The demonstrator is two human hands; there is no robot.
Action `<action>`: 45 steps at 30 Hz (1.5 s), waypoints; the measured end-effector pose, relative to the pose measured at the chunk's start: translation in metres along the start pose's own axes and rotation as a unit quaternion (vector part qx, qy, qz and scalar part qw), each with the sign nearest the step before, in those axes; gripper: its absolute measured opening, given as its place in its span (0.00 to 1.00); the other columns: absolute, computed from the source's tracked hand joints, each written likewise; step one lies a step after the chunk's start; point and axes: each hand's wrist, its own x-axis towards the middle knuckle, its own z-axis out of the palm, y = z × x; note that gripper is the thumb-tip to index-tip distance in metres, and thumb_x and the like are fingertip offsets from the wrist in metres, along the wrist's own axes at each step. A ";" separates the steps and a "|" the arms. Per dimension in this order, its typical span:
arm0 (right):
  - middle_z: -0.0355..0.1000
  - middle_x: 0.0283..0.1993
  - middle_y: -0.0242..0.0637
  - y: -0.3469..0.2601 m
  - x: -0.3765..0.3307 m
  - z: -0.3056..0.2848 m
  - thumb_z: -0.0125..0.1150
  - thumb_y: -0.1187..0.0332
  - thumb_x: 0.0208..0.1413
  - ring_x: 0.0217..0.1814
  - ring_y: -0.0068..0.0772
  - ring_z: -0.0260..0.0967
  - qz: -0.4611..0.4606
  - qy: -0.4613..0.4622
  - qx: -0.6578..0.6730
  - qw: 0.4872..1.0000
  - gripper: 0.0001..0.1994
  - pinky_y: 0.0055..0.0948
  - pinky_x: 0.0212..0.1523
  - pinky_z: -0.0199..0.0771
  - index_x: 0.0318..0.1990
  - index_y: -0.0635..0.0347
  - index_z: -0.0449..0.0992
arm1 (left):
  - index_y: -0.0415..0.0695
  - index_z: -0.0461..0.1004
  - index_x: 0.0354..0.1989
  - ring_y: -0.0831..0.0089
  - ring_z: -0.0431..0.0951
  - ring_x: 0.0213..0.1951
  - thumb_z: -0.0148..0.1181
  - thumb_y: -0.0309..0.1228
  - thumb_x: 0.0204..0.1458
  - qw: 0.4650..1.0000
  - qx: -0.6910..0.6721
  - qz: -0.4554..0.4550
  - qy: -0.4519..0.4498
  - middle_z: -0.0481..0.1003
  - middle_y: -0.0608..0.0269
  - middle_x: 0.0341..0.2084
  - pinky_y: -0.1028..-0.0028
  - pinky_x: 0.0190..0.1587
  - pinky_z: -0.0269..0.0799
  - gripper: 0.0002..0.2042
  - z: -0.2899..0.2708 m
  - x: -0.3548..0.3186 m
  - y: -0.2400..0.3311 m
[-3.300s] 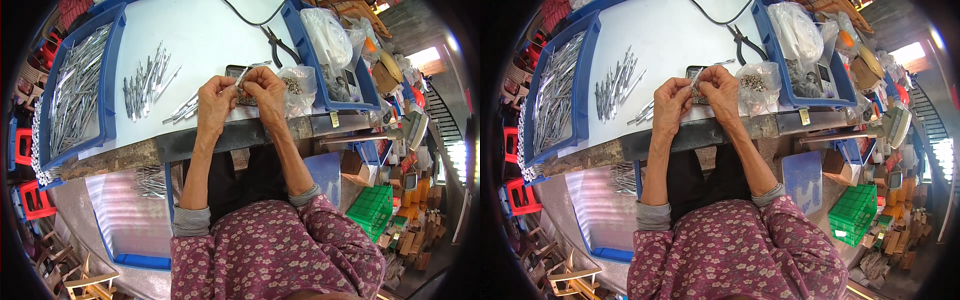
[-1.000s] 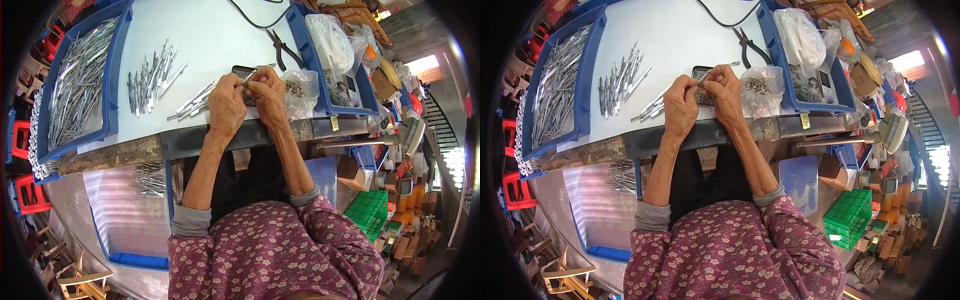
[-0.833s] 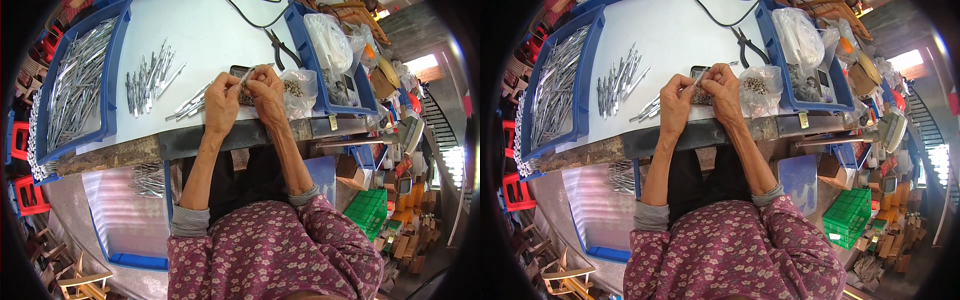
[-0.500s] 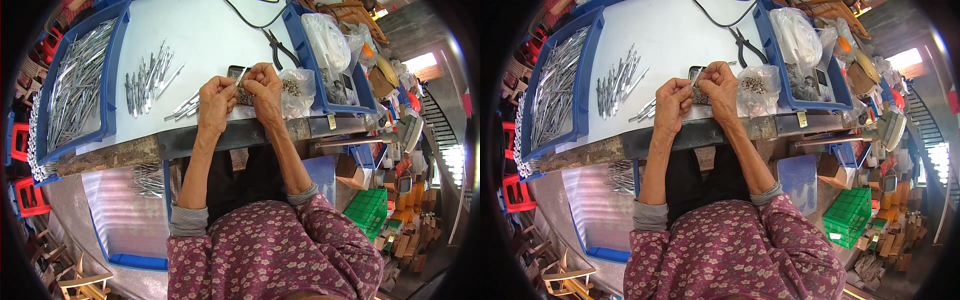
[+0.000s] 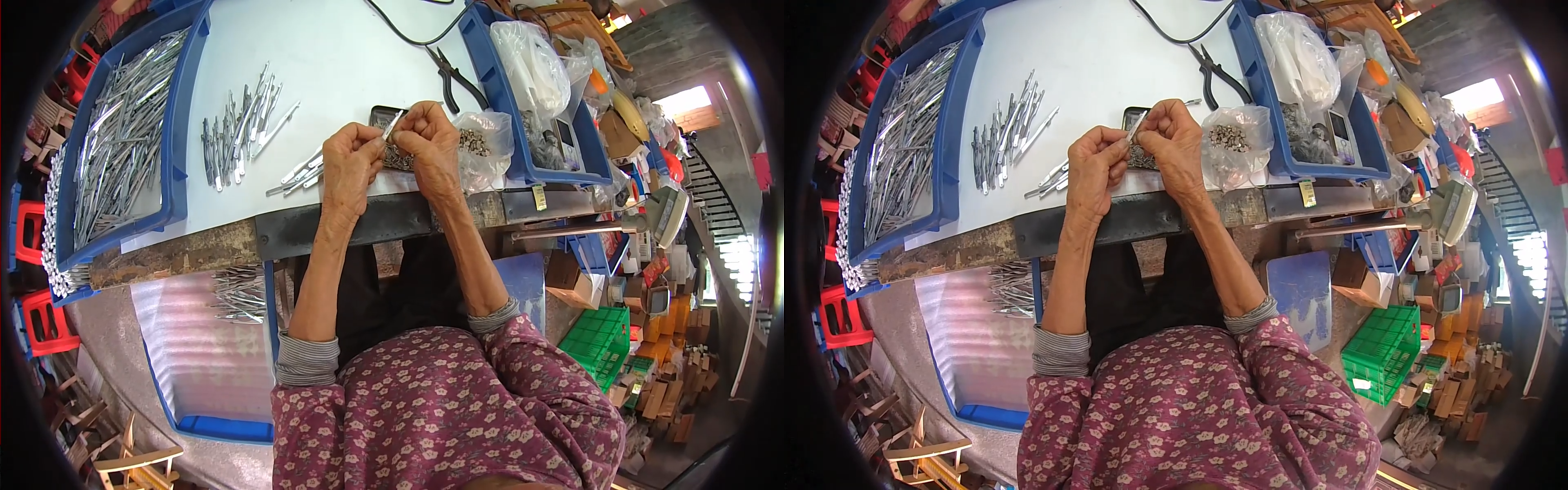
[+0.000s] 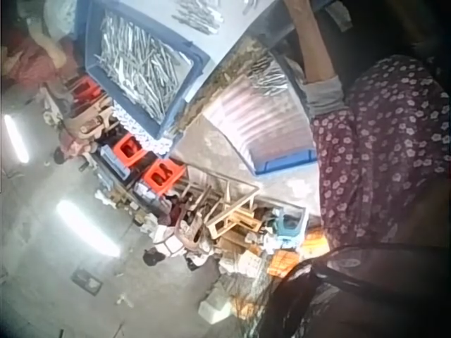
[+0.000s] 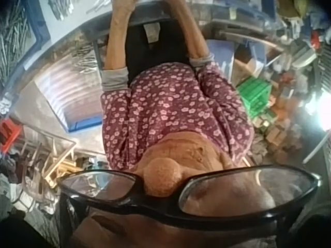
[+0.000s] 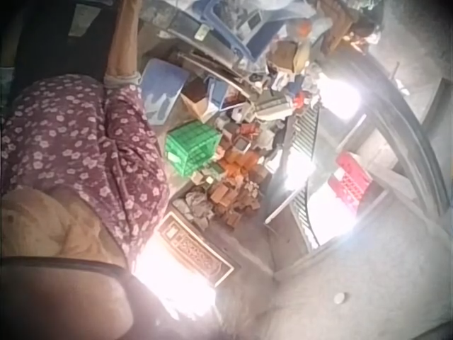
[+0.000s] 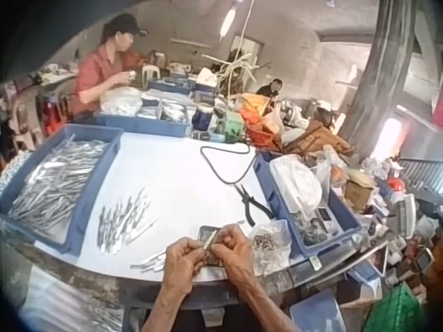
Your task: Assembling small metal components at a workbench.
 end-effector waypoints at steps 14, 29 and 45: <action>0.64 0.22 0.29 -0.001 0.001 0.000 0.50 0.83 0.38 0.20 0.13 0.57 0.016 -0.007 -0.029 0.999 0.10 0.13 0.19 0.56 0.29 0.61 0.61 | 0.34 0.69 0.26 0.87 0.60 0.15 0.50 0.17 0.45 1.000 -0.002 0.002 0.010 0.67 0.66 0.16 0.88 0.14 0.52 0.02 0.000 0.000 0.002; 0.64 0.22 0.28 0.001 0.003 -0.006 0.50 0.83 0.38 0.21 0.13 0.57 0.018 -0.033 -0.032 0.999 0.09 0.12 0.21 0.55 0.29 0.61 0.61 | 0.35 0.68 0.27 0.86 0.57 0.12 0.50 0.19 0.45 0.999 0.033 0.003 0.010 0.66 0.67 0.15 0.86 0.12 0.47 0.01 0.001 0.000 -0.001; 0.64 0.25 0.31 0.001 0.004 -0.010 0.50 0.85 0.39 0.24 0.15 0.59 0.062 -0.055 0.050 0.995 0.11 0.13 0.23 0.55 0.31 0.63 0.62 | 0.37 0.69 0.25 0.89 0.59 0.14 0.51 0.18 0.45 0.997 0.068 0.024 0.006 0.66 0.69 0.15 0.89 0.14 0.50 0.01 -0.001 0.001 -0.002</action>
